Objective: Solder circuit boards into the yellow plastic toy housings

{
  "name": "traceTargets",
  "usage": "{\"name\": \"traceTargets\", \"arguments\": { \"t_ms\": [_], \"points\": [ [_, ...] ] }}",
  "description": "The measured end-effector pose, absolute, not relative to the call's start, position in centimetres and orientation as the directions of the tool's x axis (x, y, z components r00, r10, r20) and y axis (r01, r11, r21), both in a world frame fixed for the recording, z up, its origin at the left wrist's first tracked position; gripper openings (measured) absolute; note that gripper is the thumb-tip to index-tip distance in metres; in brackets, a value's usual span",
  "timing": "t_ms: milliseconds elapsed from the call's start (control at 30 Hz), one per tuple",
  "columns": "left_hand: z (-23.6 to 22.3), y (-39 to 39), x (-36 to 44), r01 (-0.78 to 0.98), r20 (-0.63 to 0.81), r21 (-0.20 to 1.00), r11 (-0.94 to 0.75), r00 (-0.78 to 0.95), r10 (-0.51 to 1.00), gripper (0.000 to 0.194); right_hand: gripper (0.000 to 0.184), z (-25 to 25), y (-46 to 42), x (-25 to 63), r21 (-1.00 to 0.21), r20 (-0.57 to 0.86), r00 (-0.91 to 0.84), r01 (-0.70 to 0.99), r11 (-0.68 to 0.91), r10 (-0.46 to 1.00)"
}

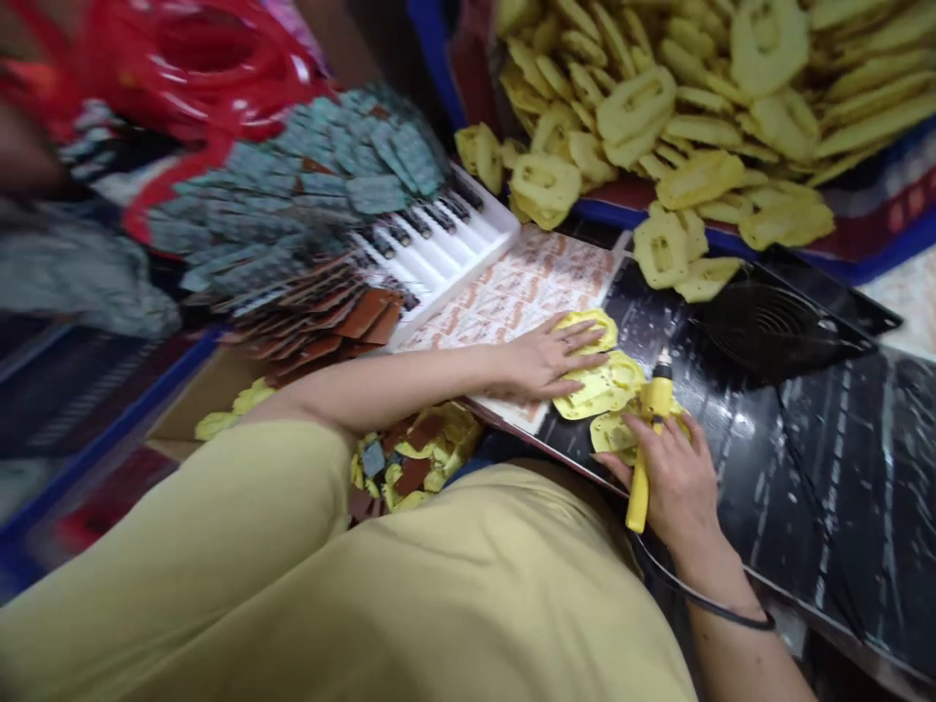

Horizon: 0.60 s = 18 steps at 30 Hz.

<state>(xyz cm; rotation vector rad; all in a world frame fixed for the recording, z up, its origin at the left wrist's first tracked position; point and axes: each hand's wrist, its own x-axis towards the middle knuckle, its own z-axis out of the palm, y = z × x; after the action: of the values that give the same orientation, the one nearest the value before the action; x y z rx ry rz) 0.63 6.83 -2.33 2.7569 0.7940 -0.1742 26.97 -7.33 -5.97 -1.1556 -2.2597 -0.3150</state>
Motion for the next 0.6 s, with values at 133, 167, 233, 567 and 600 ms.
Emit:
{"name": "traceTargets", "arguments": {
  "t_ms": [133,167,233,567,600],
  "points": [
    [-1.7,11.2,0.7,0.400,-0.191,0.172,-0.900,0.910,0.368,0.065,0.044,-6.8,-6.7,24.3,0.036,0.652,-0.379,0.881,0.472,0.657],
    [-1.7,11.7,0.7,0.388,-0.181,0.162,-0.907,0.915,0.359,0.065,0.046,-6.8,-6.6,23.9,0.053,0.654,-0.377,0.888,0.457,0.656],
    [-1.7,11.5,0.8,0.393,-0.131,0.140,-0.909,0.917,0.376,0.065,0.047,-6.6,-6.5,23.9,0.065,0.660,-0.368,0.897,0.437,0.656],
    [8.5,10.7,-13.0,0.900,-0.092,-0.294,-0.322,0.309,0.947,0.030,0.065,-5.9,-5.1,27.9,-0.091,0.815,-0.233,0.853,0.514,0.530],
    [9.5,11.0,-14.8,0.913,-0.100,-0.343,-0.223,0.201,0.974,0.028,0.064,-6.0,-5.0,27.9,-0.100,0.822,-0.222,0.851,0.516,0.525]
  ]
}}
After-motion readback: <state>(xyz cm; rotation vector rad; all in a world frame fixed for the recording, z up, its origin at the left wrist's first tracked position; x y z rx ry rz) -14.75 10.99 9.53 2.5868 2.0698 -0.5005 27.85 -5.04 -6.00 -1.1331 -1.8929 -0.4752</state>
